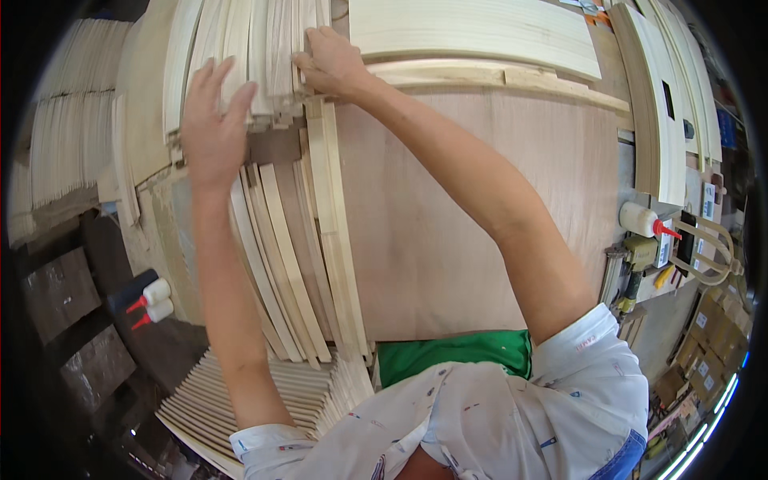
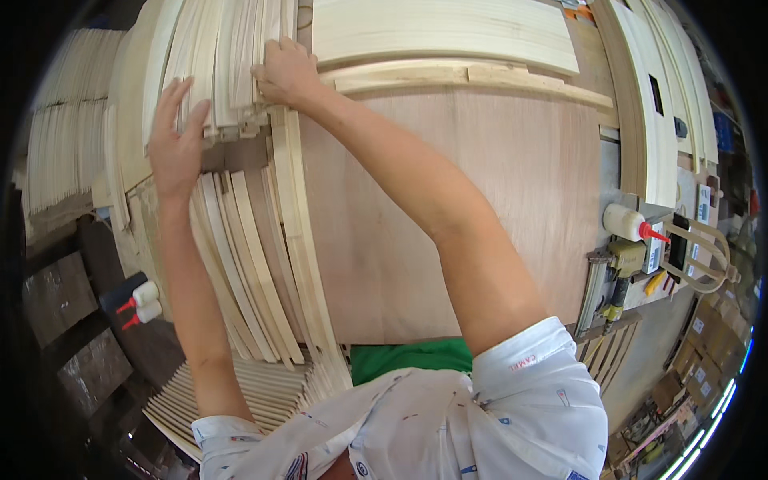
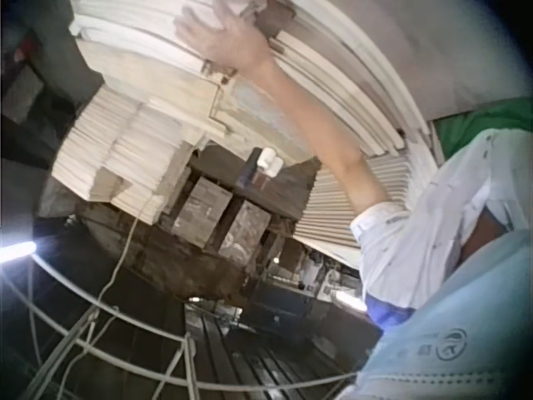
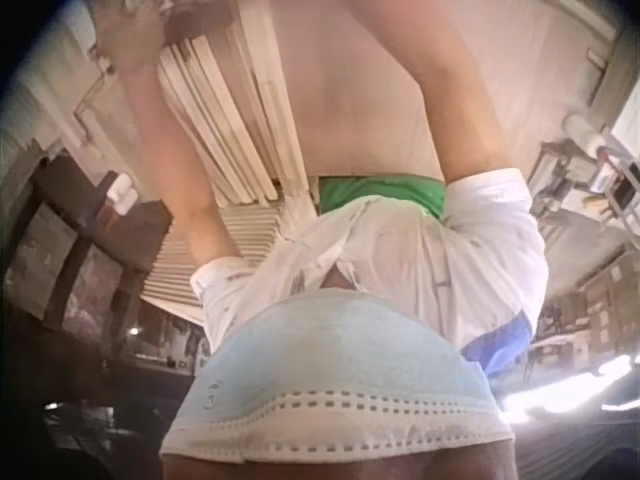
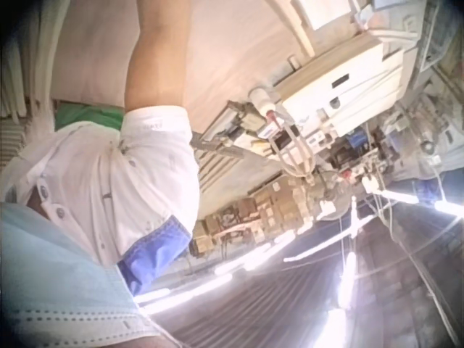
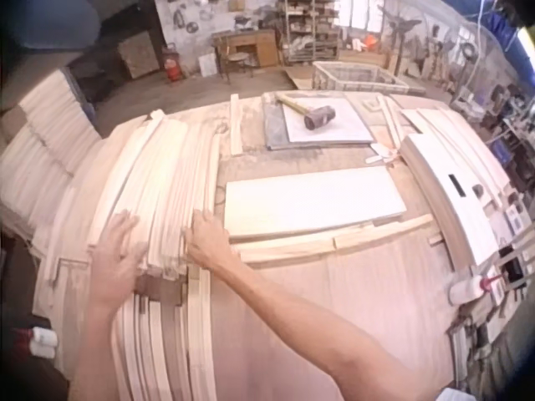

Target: The recorder applies glue to wooden boards and uses a pneumatic nail gun to assemble furniture components at a factory station.

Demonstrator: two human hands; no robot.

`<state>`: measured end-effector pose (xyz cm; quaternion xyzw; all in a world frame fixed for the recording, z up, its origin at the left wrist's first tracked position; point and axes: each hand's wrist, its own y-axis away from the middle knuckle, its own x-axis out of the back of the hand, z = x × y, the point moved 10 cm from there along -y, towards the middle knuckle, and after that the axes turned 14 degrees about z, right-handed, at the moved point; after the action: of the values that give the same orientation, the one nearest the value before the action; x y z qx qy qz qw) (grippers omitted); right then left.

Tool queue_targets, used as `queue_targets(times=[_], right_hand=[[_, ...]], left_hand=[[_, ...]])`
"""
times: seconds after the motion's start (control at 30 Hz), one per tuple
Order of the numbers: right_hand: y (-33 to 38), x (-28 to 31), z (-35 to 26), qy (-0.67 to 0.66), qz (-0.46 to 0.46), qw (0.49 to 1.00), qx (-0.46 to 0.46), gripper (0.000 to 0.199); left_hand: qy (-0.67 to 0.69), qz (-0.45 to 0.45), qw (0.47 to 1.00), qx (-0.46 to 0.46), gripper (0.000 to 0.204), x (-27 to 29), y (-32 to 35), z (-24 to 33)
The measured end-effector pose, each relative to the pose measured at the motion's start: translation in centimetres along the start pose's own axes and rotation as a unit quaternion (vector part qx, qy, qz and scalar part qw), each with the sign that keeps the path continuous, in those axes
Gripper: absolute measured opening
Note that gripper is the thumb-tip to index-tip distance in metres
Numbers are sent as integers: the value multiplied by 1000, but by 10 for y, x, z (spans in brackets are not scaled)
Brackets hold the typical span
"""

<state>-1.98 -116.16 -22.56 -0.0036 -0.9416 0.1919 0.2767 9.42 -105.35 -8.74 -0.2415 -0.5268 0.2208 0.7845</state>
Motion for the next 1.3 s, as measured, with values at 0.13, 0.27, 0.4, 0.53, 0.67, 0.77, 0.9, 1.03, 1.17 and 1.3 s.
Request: queue_targets(times=[0.13,0.27,0.4,0.53,0.67,0.77,0.9,1.03,1.17,1.3], right_hand=[[46,34,-15,-63,43,995,58,40],[104,71,-24,-119,4,988,103,34],[215,141,3,-96,-60,993,19,48],[340,268,67,-98,-15,983,-157,37],[420,365,90,-100,103,970,-197,28],[465,397,103,-82,107,946,-295,23],[505,414,117,-171,169,921,-306,22],[489,405,99,-93,160,937,-297,25],[412,428,59,-34,124,975,-183,29],[304,453,67,142,164,975,-39,30]], left_hand=[[72,24,996,43,41,-2,37,53],[102,51,992,62,32,-12,85,90],[252,112,951,140,29,-25,184,109],[294,11,916,271,27,-44,294,165],[305,-40,910,279,26,-25,367,185],[269,-1,949,167,24,-14,375,201],[272,-11,956,108,23,-20,369,226],[204,-42,968,143,24,-24,384,202],[241,-28,962,126,25,-19,375,217],[251,-29,959,131,26,-22,373,215]])
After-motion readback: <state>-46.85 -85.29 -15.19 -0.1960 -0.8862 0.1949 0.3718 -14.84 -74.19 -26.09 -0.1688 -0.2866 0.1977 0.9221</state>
